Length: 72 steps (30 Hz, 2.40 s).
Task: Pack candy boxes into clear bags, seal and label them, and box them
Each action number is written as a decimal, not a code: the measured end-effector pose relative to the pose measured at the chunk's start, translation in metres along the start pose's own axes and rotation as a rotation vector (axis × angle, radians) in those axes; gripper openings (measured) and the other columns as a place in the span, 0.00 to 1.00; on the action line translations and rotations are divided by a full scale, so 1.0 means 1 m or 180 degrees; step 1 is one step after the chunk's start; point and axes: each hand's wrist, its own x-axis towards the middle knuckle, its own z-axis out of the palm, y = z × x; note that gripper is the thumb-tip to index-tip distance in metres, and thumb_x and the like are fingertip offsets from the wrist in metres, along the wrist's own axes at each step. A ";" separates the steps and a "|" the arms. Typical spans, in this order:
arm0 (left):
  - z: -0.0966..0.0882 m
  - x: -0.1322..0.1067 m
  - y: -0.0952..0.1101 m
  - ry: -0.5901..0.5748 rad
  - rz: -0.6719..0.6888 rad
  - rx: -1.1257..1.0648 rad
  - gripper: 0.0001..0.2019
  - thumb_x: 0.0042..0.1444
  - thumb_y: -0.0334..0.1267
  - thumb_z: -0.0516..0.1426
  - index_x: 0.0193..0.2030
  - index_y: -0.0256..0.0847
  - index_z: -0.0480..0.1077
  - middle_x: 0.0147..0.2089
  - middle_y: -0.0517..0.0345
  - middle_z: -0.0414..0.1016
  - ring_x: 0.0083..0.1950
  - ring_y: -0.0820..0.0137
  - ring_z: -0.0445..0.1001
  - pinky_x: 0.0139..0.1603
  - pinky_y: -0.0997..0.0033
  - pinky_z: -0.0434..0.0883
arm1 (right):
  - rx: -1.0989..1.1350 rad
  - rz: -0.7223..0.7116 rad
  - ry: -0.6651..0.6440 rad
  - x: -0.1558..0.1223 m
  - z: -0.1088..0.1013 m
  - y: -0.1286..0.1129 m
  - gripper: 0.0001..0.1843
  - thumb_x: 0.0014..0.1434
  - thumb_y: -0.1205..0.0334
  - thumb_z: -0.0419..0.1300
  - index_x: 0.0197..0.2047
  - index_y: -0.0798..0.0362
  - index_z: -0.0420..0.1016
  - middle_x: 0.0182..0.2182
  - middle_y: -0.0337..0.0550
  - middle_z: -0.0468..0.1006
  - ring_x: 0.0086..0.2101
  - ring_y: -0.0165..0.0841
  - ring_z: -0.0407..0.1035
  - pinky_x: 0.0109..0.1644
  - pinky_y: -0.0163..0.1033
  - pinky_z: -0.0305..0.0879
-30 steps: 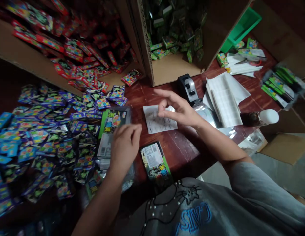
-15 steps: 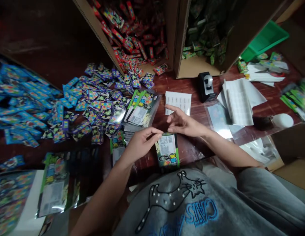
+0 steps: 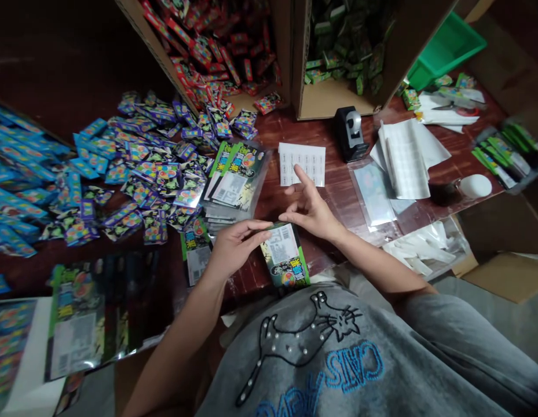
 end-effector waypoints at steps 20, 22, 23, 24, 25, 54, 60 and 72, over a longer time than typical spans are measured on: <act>0.003 0.005 0.008 0.0135 -0.0276 -0.0030 0.18 0.56 0.55 0.71 0.41 0.41 0.86 0.42 0.52 0.88 0.43 0.64 0.84 0.50 0.66 0.78 | -0.0094 -0.0208 -0.0290 -0.006 -0.013 -0.017 0.56 0.72 0.58 0.65 0.84 0.35 0.27 0.72 0.55 0.62 0.37 0.28 0.76 0.51 0.44 0.84; 0.002 0.001 0.007 0.0020 -0.0219 0.0109 0.20 0.57 0.57 0.70 0.43 0.42 0.87 0.45 0.51 0.89 0.46 0.61 0.85 0.54 0.63 0.79 | -0.0460 -0.0471 -0.0302 -0.012 -0.013 -0.014 0.51 0.74 0.58 0.61 0.85 0.35 0.29 0.72 0.55 0.63 0.40 0.31 0.77 0.55 0.48 0.84; 0.002 -0.001 0.006 -0.0039 -0.0187 0.0143 0.21 0.57 0.58 0.70 0.45 0.42 0.87 0.47 0.50 0.89 0.48 0.60 0.85 0.56 0.61 0.80 | -0.0656 -0.0619 -0.0310 -0.016 -0.013 -0.012 0.49 0.75 0.59 0.60 0.85 0.36 0.31 0.71 0.54 0.64 0.42 0.33 0.78 0.58 0.51 0.83; 0.002 -0.004 0.004 -0.0080 -0.0157 0.0137 0.22 0.56 0.58 0.71 0.47 0.43 0.86 0.50 0.49 0.89 0.50 0.59 0.86 0.59 0.59 0.79 | -0.0827 -0.0721 -0.0329 -0.020 -0.014 -0.010 0.47 0.76 0.60 0.58 0.85 0.36 0.32 0.69 0.54 0.66 0.45 0.35 0.78 0.60 0.53 0.82; 0.003 -0.006 0.002 -0.0101 -0.0137 0.0094 0.23 0.55 0.58 0.71 0.49 0.43 0.86 0.52 0.49 0.88 0.52 0.59 0.86 0.61 0.58 0.79 | -0.0934 -0.0759 -0.0344 -0.023 -0.015 -0.009 0.46 0.77 0.60 0.58 0.85 0.36 0.33 0.67 0.54 0.68 0.47 0.37 0.78 0.62 0.54 0.81; 0.026 -0.002 -0.008 0.0286 0.0170 0.0130 0.14 0.58 0.50 0.70 0.42 0.41 0.85 0.42 0.53 0.88 0.41 0.66 0.84 0.48 0.68 0.80 | 0.0514 0.0719 -0.1490 0.026 -0.029 -0.033 0.49 0.67 0.68 0.67 0.81 0.61 0.43 0.38 0.39 0.80 0.37 0.28 0.75 0.45 0.36 0.75; 0.027 -0.005 -0.002 0.0176 0.0133 0.0017 0.14 0.60 0.49 0.69 0.45 0.41 0.85 0.46 0.52 0.89 0.45 0.65 0.85 0.52 0.66 0.79 | -0.0294 0.0308 -0.1188 0.016 -0.020 -0.029 0.56 0.63 0.67 0.67 0.83 0.58 0.37 0.41 0.40 0.79 0.32 0.29 0.70 0.40 0.39 0.73; 0.032 -0.014 -0.002 0.0439 -0.0245 -0.0400 0.09 0.57 0.40 0.71 0.39 0.37 0.82 0.41 0.52 0.86 0.43 0.67 0.82 0.53 0.66 0.77 | -0.3231 -0.1653 -0.0454 -0.030 -0.018 -0.005 0.38 0.74 0.59 0.61 0.82 0.43 0.53 0.42 0.49 0.87 0.43 0.47 0.76 0.60 0.58 0.65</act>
